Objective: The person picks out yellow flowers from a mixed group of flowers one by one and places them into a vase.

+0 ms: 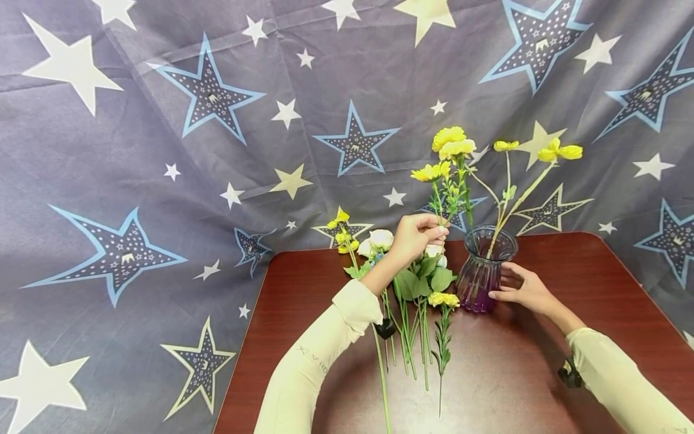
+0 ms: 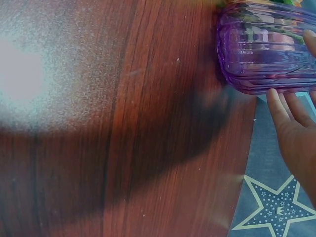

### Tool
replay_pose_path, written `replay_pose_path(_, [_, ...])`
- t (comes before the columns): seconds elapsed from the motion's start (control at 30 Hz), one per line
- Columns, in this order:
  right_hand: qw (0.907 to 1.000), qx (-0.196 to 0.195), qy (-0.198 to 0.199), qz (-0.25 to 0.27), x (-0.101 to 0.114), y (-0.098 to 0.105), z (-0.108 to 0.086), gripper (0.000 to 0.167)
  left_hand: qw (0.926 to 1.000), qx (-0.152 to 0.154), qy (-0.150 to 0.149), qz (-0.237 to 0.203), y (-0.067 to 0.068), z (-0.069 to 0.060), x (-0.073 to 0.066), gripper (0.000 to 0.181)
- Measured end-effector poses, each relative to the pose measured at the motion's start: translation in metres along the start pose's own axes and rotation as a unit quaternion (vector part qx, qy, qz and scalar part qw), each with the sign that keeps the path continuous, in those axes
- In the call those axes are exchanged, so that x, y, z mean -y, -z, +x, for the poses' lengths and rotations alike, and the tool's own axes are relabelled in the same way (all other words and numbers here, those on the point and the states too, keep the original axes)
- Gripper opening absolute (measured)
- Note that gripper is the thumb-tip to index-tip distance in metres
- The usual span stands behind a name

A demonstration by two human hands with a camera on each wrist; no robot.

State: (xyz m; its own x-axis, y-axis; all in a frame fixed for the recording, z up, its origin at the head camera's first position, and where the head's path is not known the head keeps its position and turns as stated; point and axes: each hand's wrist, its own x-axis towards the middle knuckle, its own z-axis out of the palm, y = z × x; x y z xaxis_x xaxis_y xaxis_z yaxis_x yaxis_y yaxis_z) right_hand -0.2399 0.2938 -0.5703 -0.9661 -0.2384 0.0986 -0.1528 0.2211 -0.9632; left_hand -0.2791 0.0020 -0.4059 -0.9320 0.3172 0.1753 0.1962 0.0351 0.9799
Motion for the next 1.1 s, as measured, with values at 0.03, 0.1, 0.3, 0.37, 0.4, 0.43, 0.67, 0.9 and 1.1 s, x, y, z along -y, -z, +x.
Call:
replay_pose_path(0.03, [1.0,0.001,-0.001,0.002,0.0,0.0,0.0,0.071,1.0,0.002,-0.004,0.003,-0.001,0.001,-0.002,0.02])
replay_pose_path(0.1, [0.9999,-0.001,0.0,0.011,0.0,0.0,0.001,0.071,0.9998,0.009,-0.014,0.008,-0.002,0.003,-0.005,0.019])
replay_pose_path(0.3, [0.9999,-0.001,0.0,0.013,-0.001,0.0,0.001,0.072,0.9993,0.017,-0.029,0.014,-0.009,0.011,-0.012,0.018])
replay_pose_path(0.37, [1.0,0.0,0.002,0.006,-0.002,0.001,0.001,0.071,0.9991,0.016,-0.031,0.023,-0.012,0.013,-0.014,0.017])
replay_pose_path(0.4, [1.0,0.0,0.002,0.005,-0.002,0.001,0.001,0.071,0.9989,0.015,-0.033,0.03,-0.013,0.015,-0.015,0.016])
replay_pose_path(0.43, [1.0,0.0,0.004,0.003,-0.002,0.001,0.001,0.071,0.9986,0.015,-0.036,0.035,-0.015,0.016,-0.016,0.016])
replay_pose_path(0.67, [0.9997,0.002,0.006,0.022,-0.003,0.0,0.001,0.069,0.9932,0.017,-0.073,0.089,-0.024,0.022,-0.024,0.015])
replay_pose_path(0.9, [0.9993,0.002,0.006,0.037,-0.002,0.0,0.001,0.068,0.9874,0.012,-0.111,0.112,-0.032,0.029,-0.031,0.015])
replay_pose_path(1.1, [0.9986,0.0,0.014,0.05,-0.003,0.0,0.002,0.058,0.9839,0.007,-0.121,0.131,-0.036,0.033,-0.034,0.017])
